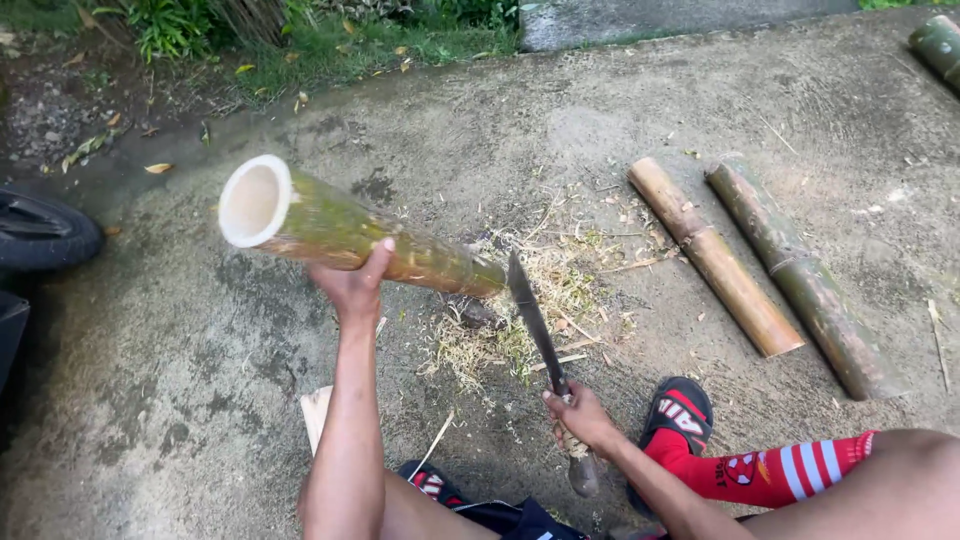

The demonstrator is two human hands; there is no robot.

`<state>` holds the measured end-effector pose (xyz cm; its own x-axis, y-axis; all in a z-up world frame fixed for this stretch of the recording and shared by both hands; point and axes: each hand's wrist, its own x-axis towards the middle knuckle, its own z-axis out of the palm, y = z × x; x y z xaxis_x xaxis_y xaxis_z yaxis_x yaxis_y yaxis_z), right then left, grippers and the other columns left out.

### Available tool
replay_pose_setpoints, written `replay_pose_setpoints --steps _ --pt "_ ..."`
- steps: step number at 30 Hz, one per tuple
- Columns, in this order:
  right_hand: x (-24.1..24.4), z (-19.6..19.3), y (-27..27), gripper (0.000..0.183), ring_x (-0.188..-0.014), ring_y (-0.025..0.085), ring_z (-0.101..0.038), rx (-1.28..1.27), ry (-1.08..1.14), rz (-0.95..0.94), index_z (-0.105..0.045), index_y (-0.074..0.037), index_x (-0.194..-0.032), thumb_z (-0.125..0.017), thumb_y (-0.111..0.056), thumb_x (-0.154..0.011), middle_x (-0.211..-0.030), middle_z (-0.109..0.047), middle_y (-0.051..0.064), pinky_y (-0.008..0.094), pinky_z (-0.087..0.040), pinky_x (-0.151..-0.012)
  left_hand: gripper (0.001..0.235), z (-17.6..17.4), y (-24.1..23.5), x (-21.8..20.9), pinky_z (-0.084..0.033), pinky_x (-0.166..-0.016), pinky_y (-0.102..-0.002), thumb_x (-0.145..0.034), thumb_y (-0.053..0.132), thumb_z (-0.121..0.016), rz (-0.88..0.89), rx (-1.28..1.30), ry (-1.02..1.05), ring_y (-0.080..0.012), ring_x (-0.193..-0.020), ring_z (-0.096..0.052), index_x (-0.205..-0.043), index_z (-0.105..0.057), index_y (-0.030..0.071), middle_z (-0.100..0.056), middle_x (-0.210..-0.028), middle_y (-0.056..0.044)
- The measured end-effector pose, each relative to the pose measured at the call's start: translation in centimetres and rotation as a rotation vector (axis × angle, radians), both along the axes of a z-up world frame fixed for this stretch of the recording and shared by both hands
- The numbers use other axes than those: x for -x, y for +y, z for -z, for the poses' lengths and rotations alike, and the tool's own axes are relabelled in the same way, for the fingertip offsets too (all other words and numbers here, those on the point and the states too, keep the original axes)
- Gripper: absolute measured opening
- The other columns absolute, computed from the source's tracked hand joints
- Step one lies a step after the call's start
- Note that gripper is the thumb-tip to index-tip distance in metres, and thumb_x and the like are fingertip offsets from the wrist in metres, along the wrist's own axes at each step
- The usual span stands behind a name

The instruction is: Using a machete to shave and notch pieces of bamboo on the ground.

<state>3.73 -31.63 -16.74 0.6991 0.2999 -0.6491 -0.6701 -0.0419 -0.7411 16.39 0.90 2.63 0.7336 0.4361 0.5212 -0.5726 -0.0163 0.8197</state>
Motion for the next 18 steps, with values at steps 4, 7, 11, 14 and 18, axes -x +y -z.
replay_pose_setpoints --steps 4,7,11,14,18 --pt "-1.6 -4.0 1.0 0.032 -0.044 0.014 -0.063 0.339 -0.451 -0.008 -0.054 -0.003 -0.124 -0.058 -0.027 -0.103 -0.058 -0.063 0.004 0.030 -0.053 -0.040 0.079 0.2 -1.3 -0.1 -0.056 -0.109 -0.041 -0.076 0.020 -0.088 0.042 -0.103 -0.021 -0.0246 -0.115 -0.065 -0.138 -0.044 0.000 -0.059 -0.126 -0.013" --pt "-2.9 -8.7 1.5 0.028 -0.049 0.010 -0.068 0.408 -0.823 0.065 -0.059 -0.001 -0.117 -0.059 -0.024 -0.101 -0.062 -0.067 -0.001 0.029 -0.053 -0.040 0.075 0.8 -2.6 1.0 -0.056 -0.106 -0.039 -0.076 0.020 -0.089 0.040 -0.129 0.014 -0.0232 -0.112 -0.065 -0.134 -0.046 0.001 -0.061 -0.124 -0.013" --pt "-5.5 -14.1 3.3 0.025 -0.044 0.014 -0.062 0.472 -1.073 0.076 -0.057 -0.002 -0.119 -0.057 -0.018 -0.100 -0.057 -0.065 0.004 0.035 -0.048 -0.041 0.072 1.1 -3.0 0.6 -0.056 -0.104 -0.039 -0.078 0.021 -0.091 0.077 -0.162 0.007 -0.0223 -0.109 -0.067 -0.131 -0.048 0.001 -0.063 -0.120 -0.012" --pt "-7.5 -7.8 4.5 0.017 -0.045 0.019 -0.056 0.503 -1.030 0.044 -0.058 -0.001 -0.106 -0.056 -0.018 -0.104 -0.057 -0.060 0.009 0.039 -0.044 -0.042 0.068 0.8 -3.5 0.8 -0.056 -0.104 -0.039 -0.079 0.020 -0.091 0.066 -0.211 -0.007 -0.0231 -0.109 -0.067 -0.130 -0.051 0.000 -0.065 -0.119 -0.011" --pt "-8.3 -2.6 4.4 0.016 -0.046 0.014 -0.057 0.728 -0.792 -0.295 -0.055 -0.001 -0.108 -0.052 -0.017 -0.104 -0.058 -0.060 0.005 0.033 -0.048 -0.048 0.068 1.3 -3.9 0.4 -0.059 -0.101 -0.038 -0.077 0.020 -0.091 0.060 -0.234 0.019 -0.0221 -0.108 -0.069 -0.129 -0.051 0.001 -0.066 -0.117 -0.010"
